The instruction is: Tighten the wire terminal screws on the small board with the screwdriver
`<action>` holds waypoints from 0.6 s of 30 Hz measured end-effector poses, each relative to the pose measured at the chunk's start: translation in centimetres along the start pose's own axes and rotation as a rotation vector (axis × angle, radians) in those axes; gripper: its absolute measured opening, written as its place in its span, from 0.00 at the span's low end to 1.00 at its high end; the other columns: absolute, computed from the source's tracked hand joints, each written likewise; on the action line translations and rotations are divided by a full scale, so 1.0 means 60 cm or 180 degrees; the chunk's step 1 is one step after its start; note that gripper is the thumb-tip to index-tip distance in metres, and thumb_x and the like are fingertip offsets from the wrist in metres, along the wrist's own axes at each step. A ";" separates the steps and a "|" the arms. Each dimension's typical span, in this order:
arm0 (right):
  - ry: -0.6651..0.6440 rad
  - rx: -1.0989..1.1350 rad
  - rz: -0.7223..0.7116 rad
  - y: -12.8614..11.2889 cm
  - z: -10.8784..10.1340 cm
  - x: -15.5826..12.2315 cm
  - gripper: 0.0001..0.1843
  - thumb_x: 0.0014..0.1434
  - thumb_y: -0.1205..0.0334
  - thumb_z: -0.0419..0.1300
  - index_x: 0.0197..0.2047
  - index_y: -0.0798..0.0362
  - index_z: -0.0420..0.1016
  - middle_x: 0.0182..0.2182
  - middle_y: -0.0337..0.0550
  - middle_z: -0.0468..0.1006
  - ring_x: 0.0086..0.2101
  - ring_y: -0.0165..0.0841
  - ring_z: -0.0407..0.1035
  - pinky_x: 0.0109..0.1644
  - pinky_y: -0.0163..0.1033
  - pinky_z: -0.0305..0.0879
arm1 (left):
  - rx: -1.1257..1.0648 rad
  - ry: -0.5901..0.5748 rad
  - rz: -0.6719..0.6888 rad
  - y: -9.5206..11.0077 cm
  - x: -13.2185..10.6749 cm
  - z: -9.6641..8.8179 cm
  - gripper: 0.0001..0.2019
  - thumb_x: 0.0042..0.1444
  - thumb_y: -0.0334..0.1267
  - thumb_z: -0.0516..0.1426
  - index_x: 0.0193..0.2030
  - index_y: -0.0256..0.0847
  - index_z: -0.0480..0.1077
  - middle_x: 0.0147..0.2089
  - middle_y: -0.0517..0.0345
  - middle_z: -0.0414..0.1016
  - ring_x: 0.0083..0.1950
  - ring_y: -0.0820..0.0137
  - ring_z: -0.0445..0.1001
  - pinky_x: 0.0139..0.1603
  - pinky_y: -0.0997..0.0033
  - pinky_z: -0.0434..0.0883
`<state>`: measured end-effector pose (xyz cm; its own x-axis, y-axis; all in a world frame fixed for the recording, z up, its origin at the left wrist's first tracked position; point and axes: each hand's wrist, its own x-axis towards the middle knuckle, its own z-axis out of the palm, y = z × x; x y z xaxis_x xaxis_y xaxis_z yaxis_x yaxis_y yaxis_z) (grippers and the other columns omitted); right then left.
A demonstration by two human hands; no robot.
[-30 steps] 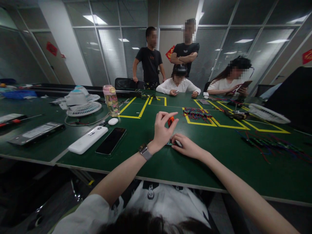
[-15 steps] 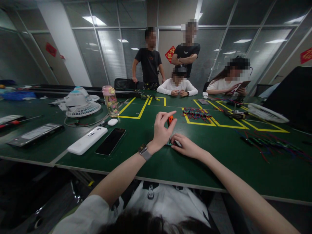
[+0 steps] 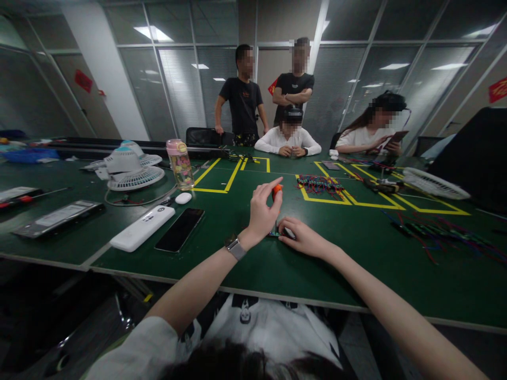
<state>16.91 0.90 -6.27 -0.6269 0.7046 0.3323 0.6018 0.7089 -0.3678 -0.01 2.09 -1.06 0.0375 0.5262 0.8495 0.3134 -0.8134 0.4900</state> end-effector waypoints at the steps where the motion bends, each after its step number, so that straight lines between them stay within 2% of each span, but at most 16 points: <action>1: 0.0004 -0.0003 0.0000 0.000 0.000 0.000 0.02 0.60 0.67 0.58 0.38 0.52 0.68 0.39 0.46 0.72 0.41 0.39 0.67 0.48 0.44 0.66 | 0.0098 0.0029 0.0008 0.001 0.000 0.000 0.14 0.63 0.35 0.54 0.54 0.42 0.70 0.44 0.54 0.75 0.46 0.67 0.71 0.52 0.65 0.66; 5: 0.0031 0.0003 -0.0011 0.000 0.000 -0.001 0.02 0.60 0.67 0.59 0.37 0.52 0.68 0.39 0.46 0.72 0.41 0.39 0.67 0.48 0.44 0.66 | 0.0273 0.0113 -0.0071 0.003 0.000 -0.001 0.14 0.60 0.39 0.58 0.52 0.42 0.73 0.40 0.55 0.69 0.43 0.67 0.68 0.49 0.67 0.67; 10: 0.0033 0.0011 -0.0035 0.001 0.000 -0.001 0.02 0.60 0.67 0.59 0.37 0.52 0.68 0.39 0.46 0.72 0.41 0.38 0.67 0.47 0.44 0.66 | -0.0209 -0.0078 -0.0001 -0.002 -0.001 -0.001 0.17 0.67 0.33 0.46 0.58 0.42 0.68 0.49 0.51 0.70 0.51 0.68 0.69 0.55 0.66 0.66; 12: 0.0030 0.0006 -0.0029 0.001 0.000 -0.001 0.02 0.60 0.67 0.59 0.37 0.52 0.68 0.39 0.46 0.72 0.41 0.38 0.67 0.48 0.44 0.66 | -0.0404 -0.0117 0.0026 -0.004 -0.001 0.000 0.18 0.67 0.32 0.45 0.60 0.43 0.66 0.51 0.52 0.72 0.53 0.68 0.70 0.55 0.66 0.66; 15: 0.0015 0.0008 -0.0012 0.001 -0.001 -0.001 0.02 0.60 0.67 0.59 0.37 0.52 0.68 0.39 0.47 0.73 0.41 0.38 0.67 0.48 0.45 0.66 | -0.0375 -0.0023 -0.0003 -0.003 0.000 0.002 0.16 0.66 0.33 0.49 0.58 0.43 0.67 0.48 0.54 0.74 0.49 0.69 0.72 0.52 0.67 0.68; 18: 0.0017 0.0016 -0.0028 0.002 0.000 -0.001 0.03 0.60 0.67 0.59 0.38 0.52 0.68 0.39 0.46 0.73 0.41 0.38 0.67 0.48 0.44 0.66 | -0.0094 0.0102 0.0002 0.002 0.001 0.002 0.14 0.62 0.37 0.56 0.54 0.43 0.71 0.41 0.56 0.70 0.43 0.69 0.70 0.49 0.69 0.68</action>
<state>17.02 0.95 -6.33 -0.6295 0.6986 0.3401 0.5939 0.7149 -0.3691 0.13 2.07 -0.96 0.0072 0.5178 0.8554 0.2853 -0.8210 0.4946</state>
